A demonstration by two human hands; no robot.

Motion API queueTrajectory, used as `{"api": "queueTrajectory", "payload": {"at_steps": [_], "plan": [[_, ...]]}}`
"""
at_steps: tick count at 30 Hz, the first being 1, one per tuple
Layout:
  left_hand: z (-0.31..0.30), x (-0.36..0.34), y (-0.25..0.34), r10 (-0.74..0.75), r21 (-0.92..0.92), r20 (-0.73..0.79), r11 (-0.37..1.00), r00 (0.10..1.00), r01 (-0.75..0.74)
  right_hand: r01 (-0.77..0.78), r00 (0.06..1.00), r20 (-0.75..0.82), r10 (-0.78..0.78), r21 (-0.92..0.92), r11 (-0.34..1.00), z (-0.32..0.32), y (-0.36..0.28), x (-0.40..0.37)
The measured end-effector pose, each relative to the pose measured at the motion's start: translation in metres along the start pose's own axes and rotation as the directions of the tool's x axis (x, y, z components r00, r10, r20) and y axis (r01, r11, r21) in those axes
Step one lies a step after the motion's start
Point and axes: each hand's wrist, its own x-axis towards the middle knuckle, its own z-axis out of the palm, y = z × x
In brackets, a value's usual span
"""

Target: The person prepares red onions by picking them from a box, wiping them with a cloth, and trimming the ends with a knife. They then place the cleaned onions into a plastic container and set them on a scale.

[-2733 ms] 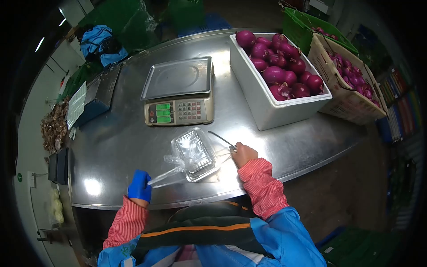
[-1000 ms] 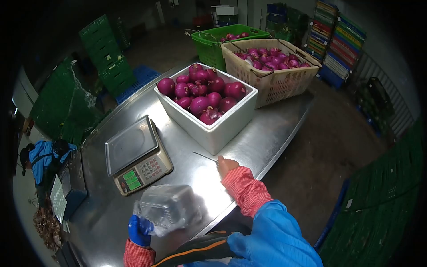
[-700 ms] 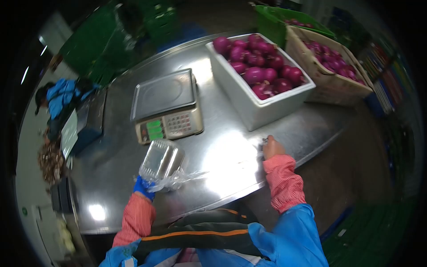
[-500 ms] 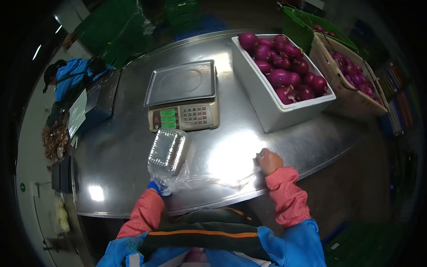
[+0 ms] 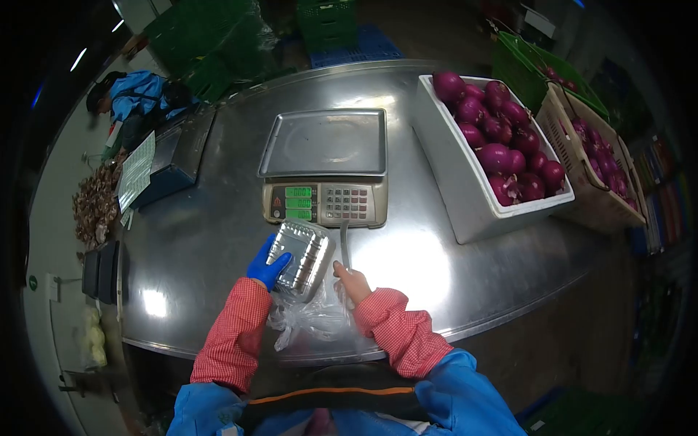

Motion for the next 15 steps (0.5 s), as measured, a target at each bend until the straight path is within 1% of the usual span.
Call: {"api": "queueTrajectory", "payload": {"at_steps": [1,4,5,8,11,14,15], "plan": [[-0.004,-0.002,-0.002,-0.037,-0.105,0.035,0.994,0.999,0.041,-0.026,1.0,0.006,0.026,0.076,0.997,0.008,0.001,-0.001],[-0.008,0.001,-0.031,0.032,-0.167,0.031,0.986,0.999,-0.027,0.013,1.0,-0.016,-0.011,0.111,0.994,0.021,0.013,0.011],[-0.007,0.0,-0.04,0.069,-0.189,0.032,0.98,0.997,-0.061,0.005,0.999,-0.051,-0.001,0.08,0.997,0.023,0.014,0.015],[-0.011,-0.009,-0.032,0.092,-0.244,0.061,0.967,0.994,-0.074,-0.098,0.995,-0.013,0.102,0.173,0.98,0.018,0.005,0.015],[-0.017,-0.016,-0.026,0.107,-0.379,0.11,0.924,0.988,-0.058,-0.064,0.998,0.009,0.064,0.138,0.988,0.018,0.004,0.015],[-0.024,-0.018,-0.029,0.105,-0.402,0.124,0.914,0.987,-0.047,-0.022,0.997,0.07,0.016,0.084,0.996,0.021,0.007,0.015],[-0.026,-0.017,-0.037,0.117,-0.483,0.139,0.875,0.983,-0.036,0.019,0.996,0.086,-0.024,0.059,0.998,0.023,0.009,0.015]]}}
